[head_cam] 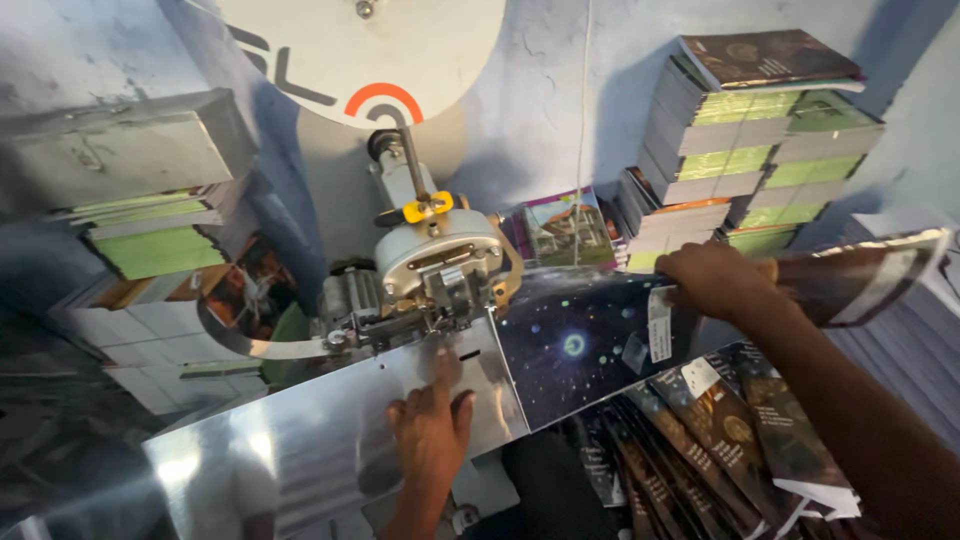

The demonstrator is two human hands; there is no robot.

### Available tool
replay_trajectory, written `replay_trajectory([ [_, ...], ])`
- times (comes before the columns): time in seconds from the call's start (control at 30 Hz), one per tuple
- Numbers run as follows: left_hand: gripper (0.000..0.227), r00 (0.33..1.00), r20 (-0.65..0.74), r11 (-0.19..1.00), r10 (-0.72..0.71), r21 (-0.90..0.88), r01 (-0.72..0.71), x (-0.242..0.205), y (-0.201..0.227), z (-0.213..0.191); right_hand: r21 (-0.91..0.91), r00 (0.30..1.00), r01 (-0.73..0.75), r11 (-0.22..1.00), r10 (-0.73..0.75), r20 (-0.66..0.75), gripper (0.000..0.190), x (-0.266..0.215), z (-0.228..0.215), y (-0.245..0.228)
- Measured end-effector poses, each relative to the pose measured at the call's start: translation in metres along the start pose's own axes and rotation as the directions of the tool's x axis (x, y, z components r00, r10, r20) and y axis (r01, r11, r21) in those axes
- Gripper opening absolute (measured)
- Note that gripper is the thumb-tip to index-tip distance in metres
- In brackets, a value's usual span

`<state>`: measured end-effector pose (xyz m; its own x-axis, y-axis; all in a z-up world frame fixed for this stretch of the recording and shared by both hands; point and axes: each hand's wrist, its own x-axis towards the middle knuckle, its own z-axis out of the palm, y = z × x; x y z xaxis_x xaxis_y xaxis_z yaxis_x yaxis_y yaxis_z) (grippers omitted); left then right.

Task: The person repeatedly places book covers under a binding machine, operates the lever to stitch the spine, and stacks the finished covers. The person handles the covers one at a time, aligning them before each stitch.

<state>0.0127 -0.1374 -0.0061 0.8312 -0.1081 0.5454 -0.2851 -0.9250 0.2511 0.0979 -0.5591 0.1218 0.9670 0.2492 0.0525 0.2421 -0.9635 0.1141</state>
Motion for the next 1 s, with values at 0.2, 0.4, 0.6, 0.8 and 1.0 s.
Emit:
replay_trajectory([
  [0.2, 0.074, 0.999, -0.05, 1.0, 0.02, 0.007, -0.019, -0.001, -0.002, 0.003, 0.089, 0.953, -0.281, 0.956, 0.267, 0.143, 0.03, -0.051, -0.012, 0.025],
  [0.4, 0.076, 1.0, -0.016, 1.0, -0.004, -0.005, 0.004, -0.001, 0.0, 0.005, 0.207, 0.835, -0.544, 0.813, 0.549, 0.035, 0.031, -0.123, 0.003, 0.051],
  [0.6, 0.076, 1.0, 0.009, 0.999, 0.0, 0.052, 0.0, -0.002, 0.001, 0.007, 0.245, 0.689, -0.488, 0.838, 0.542, -0.482, 0.022, -0.173, 0.043, 0.065],
  [0.8, 0.076, 1.0, 0.017, 1.0, -0.005, 0.023, 0.004, -0.004, 0.001, 0.005, -0.003, 0.503, -0.505, 0.863, 0.291, -0.814, 0.01, -0.171, 0.073, 0.075],
  [1.0, 0.075, 1.0, 0.005, 0.999, -0.015, 0.04, 0.014, -0.003, 0.004, 0.003, 0.163, 0.646, -0.453, 0.877, 0.448, -0.618, 0.046, -0.12, 0.183, 0.082],
])
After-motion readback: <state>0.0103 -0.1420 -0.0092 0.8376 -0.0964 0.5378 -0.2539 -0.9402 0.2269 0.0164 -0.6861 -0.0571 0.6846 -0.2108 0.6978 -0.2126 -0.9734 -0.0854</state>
